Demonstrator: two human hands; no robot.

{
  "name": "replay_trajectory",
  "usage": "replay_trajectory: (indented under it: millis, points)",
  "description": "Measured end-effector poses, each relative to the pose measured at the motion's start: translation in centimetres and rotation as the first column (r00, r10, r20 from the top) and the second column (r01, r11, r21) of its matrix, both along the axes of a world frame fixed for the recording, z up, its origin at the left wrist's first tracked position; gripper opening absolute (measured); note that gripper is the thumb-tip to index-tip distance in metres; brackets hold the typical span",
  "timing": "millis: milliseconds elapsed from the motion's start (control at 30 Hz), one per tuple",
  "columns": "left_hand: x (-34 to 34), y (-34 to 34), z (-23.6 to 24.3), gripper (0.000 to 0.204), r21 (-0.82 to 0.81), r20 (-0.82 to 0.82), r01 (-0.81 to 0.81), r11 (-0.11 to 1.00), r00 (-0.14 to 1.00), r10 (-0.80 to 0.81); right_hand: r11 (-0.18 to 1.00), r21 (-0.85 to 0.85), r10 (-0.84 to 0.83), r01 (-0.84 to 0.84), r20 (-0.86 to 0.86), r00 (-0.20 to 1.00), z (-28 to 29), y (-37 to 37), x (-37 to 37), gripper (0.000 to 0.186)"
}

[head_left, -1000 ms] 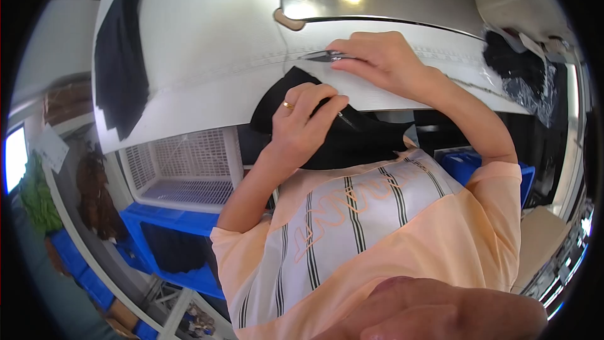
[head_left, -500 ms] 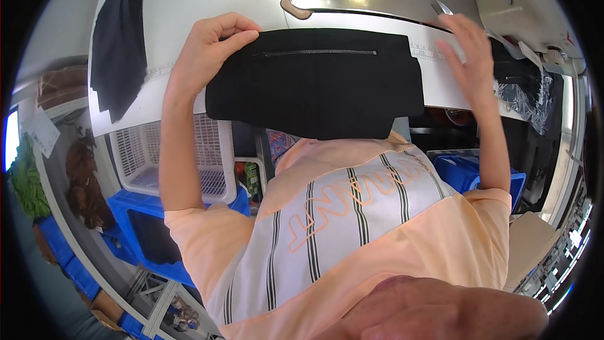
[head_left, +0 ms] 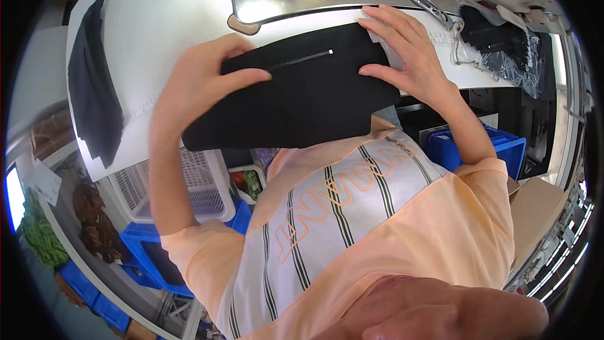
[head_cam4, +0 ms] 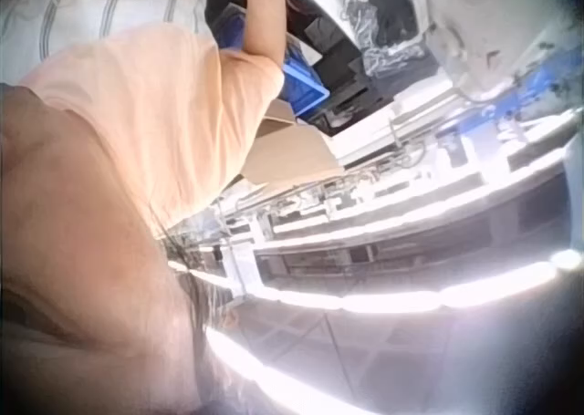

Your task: The recorder is sewing a zipper onto a black fabric panel using an industrial sewing machine.

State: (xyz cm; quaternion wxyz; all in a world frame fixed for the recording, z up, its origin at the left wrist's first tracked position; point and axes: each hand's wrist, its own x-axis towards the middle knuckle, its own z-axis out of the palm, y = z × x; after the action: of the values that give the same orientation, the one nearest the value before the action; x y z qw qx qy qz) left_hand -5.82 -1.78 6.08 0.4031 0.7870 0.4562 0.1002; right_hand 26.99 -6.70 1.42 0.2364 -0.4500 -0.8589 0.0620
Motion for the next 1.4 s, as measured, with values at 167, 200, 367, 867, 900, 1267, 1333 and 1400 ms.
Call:
replay_trajectory:
  millis: [167,200,367,867,900,1267,1333,1400]
  points:
    - [0.8,-3.2,-0.4,0.025,0.636,-0.112,-0.053,0.77,0.981,0.16,0.996,-0.002,0.088,-0.089,-0.106,0.99,0.1,0.2,0.0,0.063]
    - [-0.4,-3.5,0.3,0.024,0.835,-0.134,-0.048,0.548,0.948,0.288,0.999,-0.017,0.039,-0.039,-0.045,0.998,0.3,-0.1,-0.1,0.06]
    - [-10.6,-17.2,7.5,0.019,0.536,0.093,-0.61,0.583,0.73,0.677,0.999,-0.037,0.006,-0.009,-0.066,0.998,0.1,-1.2,-0.2,0.045]
    - [-30.3,-53.7,-14.2,0.031,-0.023,-0.403,-0.998,-0.063,-0.048,0.914,0.993,-0.116,0.001,-0.015,-0.118,0.993,-0.3,0.4,0.4,0.038]
    - [-30.5,-52.6,-14.5,0.037,0.041,-0.344,-0.995,-0.089,-0.098,0.934,0.995,-0.103,-0.013,0.001,-0.117,0.993,-0.4,0.5,0.6,0.038]
    - [-23.4,-6.6,-1.8,0.016,0.699,0.237,-0.625,0.348,0.661,0.712,0.99,-0.095,-0.115,0.104,-0.11,0.987,0.2,-0.3,0.5,0.032]
    - [-22.5,-0.5,-1.9,0.04,0.777,0.095,-0.534,0.334,0.623,0.776,0.987,-0.136,-0.099,0.08,-0.143,0.985,0.1,-0.3,0.5,0.031]
    - [-21.2,2.1,-2.1,0.048,0.846,-0.274,-0.28,0.453,0.5,0.822,0.986,-0.128,-0.13,0.111,-0.146,0.981,0.2,-0.3,0.2,0.031]
